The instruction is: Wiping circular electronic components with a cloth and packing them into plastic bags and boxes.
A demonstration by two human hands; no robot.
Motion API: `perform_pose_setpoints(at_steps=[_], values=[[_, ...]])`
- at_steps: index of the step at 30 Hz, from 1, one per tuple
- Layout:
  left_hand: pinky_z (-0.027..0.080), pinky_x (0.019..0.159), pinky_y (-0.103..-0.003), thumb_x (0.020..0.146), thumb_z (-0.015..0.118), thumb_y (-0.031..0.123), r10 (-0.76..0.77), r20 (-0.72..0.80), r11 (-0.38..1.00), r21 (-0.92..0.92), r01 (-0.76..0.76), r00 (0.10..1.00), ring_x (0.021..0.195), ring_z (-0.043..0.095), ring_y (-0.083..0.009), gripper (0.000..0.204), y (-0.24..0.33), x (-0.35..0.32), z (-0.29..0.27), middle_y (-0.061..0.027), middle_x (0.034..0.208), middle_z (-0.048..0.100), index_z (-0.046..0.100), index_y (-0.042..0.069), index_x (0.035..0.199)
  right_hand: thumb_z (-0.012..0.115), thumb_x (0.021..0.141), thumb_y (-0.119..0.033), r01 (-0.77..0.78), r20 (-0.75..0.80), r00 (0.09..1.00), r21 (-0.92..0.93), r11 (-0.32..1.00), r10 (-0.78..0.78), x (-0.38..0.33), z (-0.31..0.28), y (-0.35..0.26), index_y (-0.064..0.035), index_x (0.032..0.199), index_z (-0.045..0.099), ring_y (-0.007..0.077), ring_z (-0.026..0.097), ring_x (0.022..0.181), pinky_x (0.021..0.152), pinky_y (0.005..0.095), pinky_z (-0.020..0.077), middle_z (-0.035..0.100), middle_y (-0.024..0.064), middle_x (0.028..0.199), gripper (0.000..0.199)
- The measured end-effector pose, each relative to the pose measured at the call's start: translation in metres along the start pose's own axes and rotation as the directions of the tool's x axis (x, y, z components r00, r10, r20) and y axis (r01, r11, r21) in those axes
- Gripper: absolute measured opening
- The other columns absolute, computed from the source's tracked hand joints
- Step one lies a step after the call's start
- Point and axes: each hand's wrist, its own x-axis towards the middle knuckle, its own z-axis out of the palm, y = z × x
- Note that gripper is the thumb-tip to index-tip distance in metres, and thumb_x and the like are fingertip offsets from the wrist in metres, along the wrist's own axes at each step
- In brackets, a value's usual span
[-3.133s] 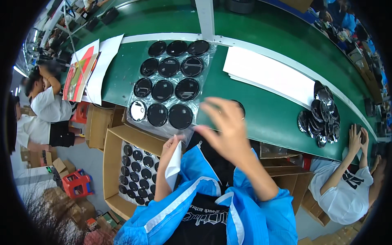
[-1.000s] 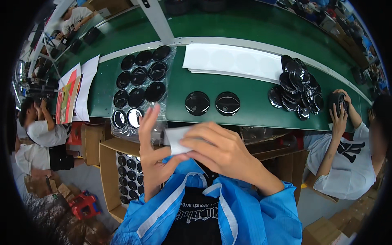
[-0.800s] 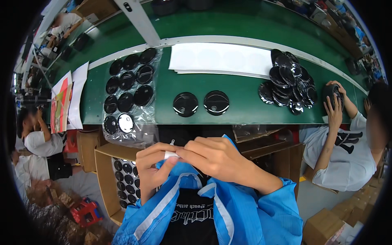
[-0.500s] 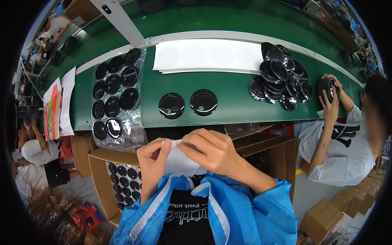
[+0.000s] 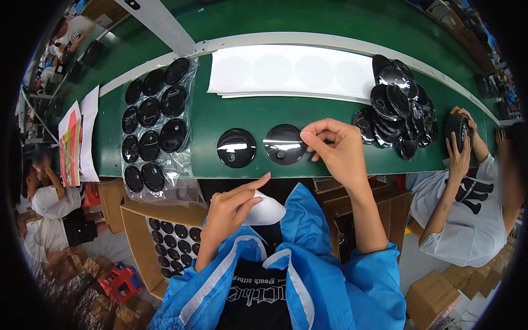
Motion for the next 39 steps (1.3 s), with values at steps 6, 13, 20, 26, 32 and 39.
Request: perform_pose_setpoints(at_steps=[6, 13, 20, 26, 32, 39], values=[[0.053, 0.053, -0.029, 0.095, 0.076, 0.005, 0.005, -0.001, 0.999, 0.039, -0.005, 1.000, 0.061, 0.069, -0.0234, 0.018, -0.007, -0.003, 0.004, -0.0057, 0.138, 0.076, 0.065, -0.006, 0.086, 0.081, 0.098, -0.005, -0.020, -0.003, 1.000, -0.096, 0.995, 0.020, 0.008, 0.001, 0.014, 0.0017, 0.102, 0.078, 0.0062, 0.068, 0.074, 0.054, 0.0200, 0.0489, 0.074, 0.0041, 0.093, 0.008], [0.052, 0.051, -0.030, 0.097, 0.077, 0.010, -0.002, -0.005, 0.999, 0.033, 0.002, 1.000, 0.061, 0.071, -0.0239, 0.018, -0.008, -0.003, 0.003, -0.0030, 0.138, 0.076, 0.069, -0.004, 0.088, 0.081, 0.097, -0.004, 0.064, 0.025, 0.998, -0.138, 0.988, -0.061, 0.013, 0.001, 0.016, 0.0021, 0.100, 0.079, 0.0050, 0.068, 0.075, 0.051, 0.0185, 0.0460, 0.073, 0.0030, 0.093, 0.008], [0.053, 0.052, -0.030, 0.096, 0.078, 0.010, -0.012, -0.015, 1.000, -0.003, 0.012, 1.000, 0.062, 0.071, -0.0240, 0.018, -0.009, -0.003, 0.005, -0.0033, 0.138, 0.076, 0.069, -0.004, 0.090, 0.082, 0.097, -0.004, 0.077, 0.041, 0.997, -0.136, 0.988, -0.072, 0.014, 0.000, 0.017, 0.0022, 0.099, 0.078, 0.0042, 0.067, 0.074, 0.050, 0.0184, 0.0454, 0.072, 0.0025, 0.091, 0.007], [0.053, 0.052, -0.030, 0.097, 0.078, 0.011, -0.014, -0.019, 1.000, -0.014, 0.014, 1.000, 0.062, 0.071, -0.0235, 0.017, -0.012, -0.004, 0.006, -0.0032, 0.138, 0.076, 0.070, -0.004, 0.090, 0.081, 0.097, -0.003, 0.044, 0.043, 0.998, -0.147, 0.988, -0.038, 0.015, -0.002, 0.015, 0.0021, 0.099, 0.078, 0.0040, 0.067, 0.074, 0.050, 0.0184, 0.0454, 0.072, 0.0024, 0.092, 0.007], [0.057, 0.059, -0.028, 0.095, 0.076, 0.004, -0.057, 0.005, 0.998, -0.024, 0.057, 0.998, 0.066, 0.073, -0.0226, 0.017, -0.006, -0.002, 0.004, -0.0068, 0.138, 0.076, 0.066, -0.008, 0.087, 0.081, 0.097, -0.003, 0.040, 0.045, 0.998, -0.160, 0.986, -0.033, 0.015, -0.003, 0.015, 0.0018, 0.100, 0.078, 0.0043, 0.067, 0.074, 0.050, 0.0187, 0.0455, 0.072, 0.0022, 0.092, 0.006], [0.055, 0.058, -0.027, 0.098, 0.075, 0.007, -0.055, -0.014, 0.995, -0.081, 0.054, 0.998, 0.067, 0.073, -0.0206, 0.016, -0.010, -0.006, 0.006, -0.0071, 0.136, 0.077, 0.069, -0.006, 0.091, 0.081, 0.094, -0.001, 0.140, 0.048, 0.990, -0.303, 0.943, -0.131, 0.002, 0.001, 0.001, 0.0020, 0.111, 0.079, 0.0088, 0.071, 0.083, 0.054, 0.0213, 0.0490, 0.074, 0.0068, 0.101, 0.017]])
